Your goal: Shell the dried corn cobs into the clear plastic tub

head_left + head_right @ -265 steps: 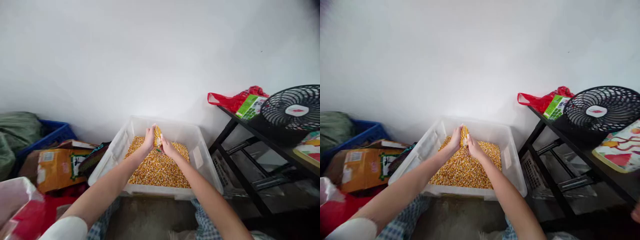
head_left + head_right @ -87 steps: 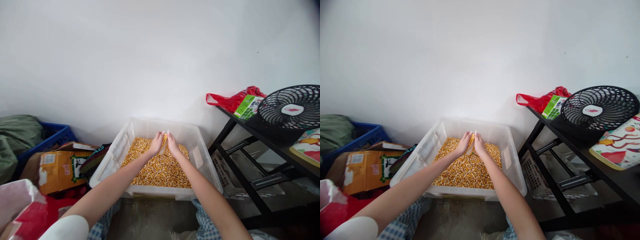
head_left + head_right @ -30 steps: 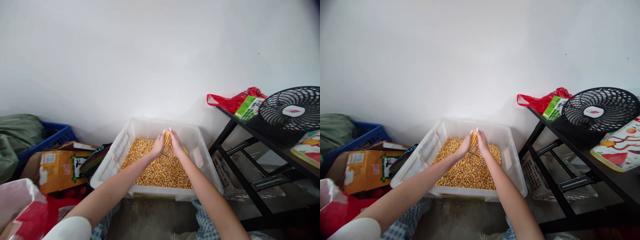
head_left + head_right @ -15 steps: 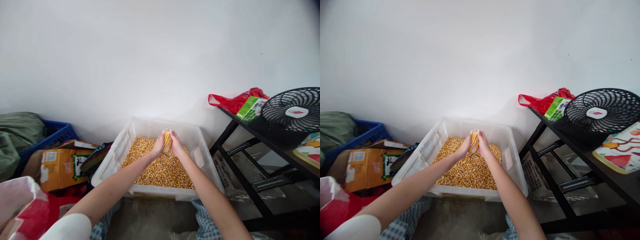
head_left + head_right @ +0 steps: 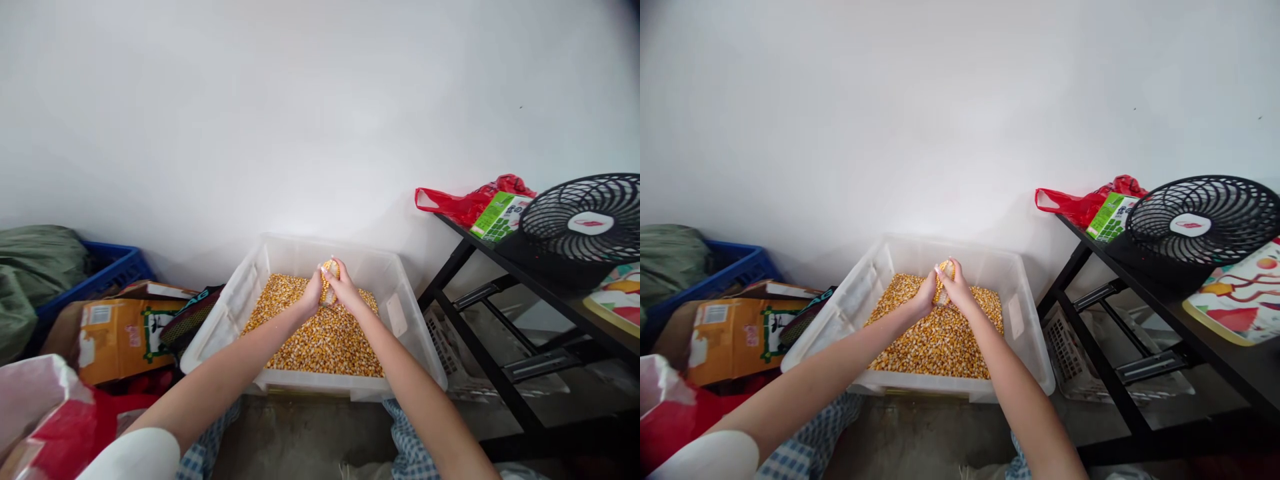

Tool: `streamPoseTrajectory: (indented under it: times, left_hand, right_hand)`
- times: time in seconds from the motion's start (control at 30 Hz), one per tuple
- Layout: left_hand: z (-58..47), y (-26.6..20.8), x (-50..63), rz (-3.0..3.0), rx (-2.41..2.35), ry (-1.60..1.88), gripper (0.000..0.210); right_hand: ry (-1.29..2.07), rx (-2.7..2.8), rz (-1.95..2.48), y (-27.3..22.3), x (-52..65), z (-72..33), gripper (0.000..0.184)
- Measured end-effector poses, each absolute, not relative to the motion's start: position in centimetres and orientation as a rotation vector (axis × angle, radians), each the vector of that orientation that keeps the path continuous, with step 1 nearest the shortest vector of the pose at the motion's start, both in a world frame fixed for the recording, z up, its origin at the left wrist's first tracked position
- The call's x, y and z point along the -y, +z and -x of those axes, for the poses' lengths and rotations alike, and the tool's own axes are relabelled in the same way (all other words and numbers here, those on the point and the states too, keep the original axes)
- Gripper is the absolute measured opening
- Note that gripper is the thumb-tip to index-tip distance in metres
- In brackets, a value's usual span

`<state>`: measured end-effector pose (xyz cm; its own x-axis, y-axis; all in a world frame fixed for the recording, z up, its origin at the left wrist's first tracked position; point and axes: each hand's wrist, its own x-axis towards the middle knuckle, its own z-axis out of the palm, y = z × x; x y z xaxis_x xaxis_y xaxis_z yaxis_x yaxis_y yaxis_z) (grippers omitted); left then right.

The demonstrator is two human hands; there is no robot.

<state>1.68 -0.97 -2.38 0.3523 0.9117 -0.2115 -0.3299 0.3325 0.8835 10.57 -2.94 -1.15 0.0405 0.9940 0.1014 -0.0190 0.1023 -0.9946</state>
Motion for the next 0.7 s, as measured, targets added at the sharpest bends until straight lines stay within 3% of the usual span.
streamPoseTrajectory:
  times: [0.23, 0.43, 0.7]
  left_hand:
    - [-1.2, -1.9, 0.8, -0.724, -0.806, 0.864, 0.054]
    - [-1.1, -1.7, 0.8, -0.749, -0.879, 0.905, 0.057]
    - [-0.7, -1.5, 0.4, -0.769, -0.827, 0.900, 0.059]
  right_hand:
    - [1.158, 1.245, 1.086, -1.1, 2.9, -10.8, 0.067]
    - [1.187, 1.314, 1.116, -0.6, 3.4, -10.5, 0.089]
    - [1.243, 1.316, 1.061, -0.3, 3.7, -10.8, 0.083]
